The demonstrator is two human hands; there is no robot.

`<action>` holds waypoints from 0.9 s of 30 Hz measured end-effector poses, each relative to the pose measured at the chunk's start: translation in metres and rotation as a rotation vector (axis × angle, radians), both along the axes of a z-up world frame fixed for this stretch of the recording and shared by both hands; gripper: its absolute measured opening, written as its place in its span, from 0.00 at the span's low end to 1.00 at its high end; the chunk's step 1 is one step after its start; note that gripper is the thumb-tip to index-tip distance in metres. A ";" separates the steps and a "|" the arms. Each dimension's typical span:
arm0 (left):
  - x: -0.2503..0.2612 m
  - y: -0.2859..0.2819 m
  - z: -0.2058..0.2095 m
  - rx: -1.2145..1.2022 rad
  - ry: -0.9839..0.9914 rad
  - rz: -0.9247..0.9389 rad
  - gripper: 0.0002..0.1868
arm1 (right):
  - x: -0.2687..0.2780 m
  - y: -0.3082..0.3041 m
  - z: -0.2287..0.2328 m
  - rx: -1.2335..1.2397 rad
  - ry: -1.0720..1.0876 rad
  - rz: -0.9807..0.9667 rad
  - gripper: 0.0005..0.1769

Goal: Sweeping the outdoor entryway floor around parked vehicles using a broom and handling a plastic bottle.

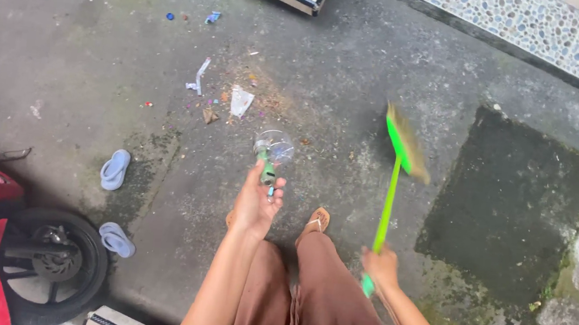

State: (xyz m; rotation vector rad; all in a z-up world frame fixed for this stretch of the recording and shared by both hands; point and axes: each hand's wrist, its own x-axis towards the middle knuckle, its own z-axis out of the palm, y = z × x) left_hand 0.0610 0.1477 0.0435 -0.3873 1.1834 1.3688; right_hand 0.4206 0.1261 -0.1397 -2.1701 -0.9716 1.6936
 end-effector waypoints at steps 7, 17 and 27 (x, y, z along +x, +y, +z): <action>-0.041 -0.022 0.004 0.032 0.001 0.034 0.22 | -0.188 -0.007 -0.015 -0.264 0.287 0.084 0.07; -0.125 -0.053 0.008 -0.013 0.003 0.082 0.22 | -0.231 -0.009 0.169 -0.091 0.193 0.371 0.33; -0.191 -0.103 -0.011 -0.009 -0.053 0.196 0.21 | -0.216 -0.040 -0.069 0.049 -0.003 0.081 0.09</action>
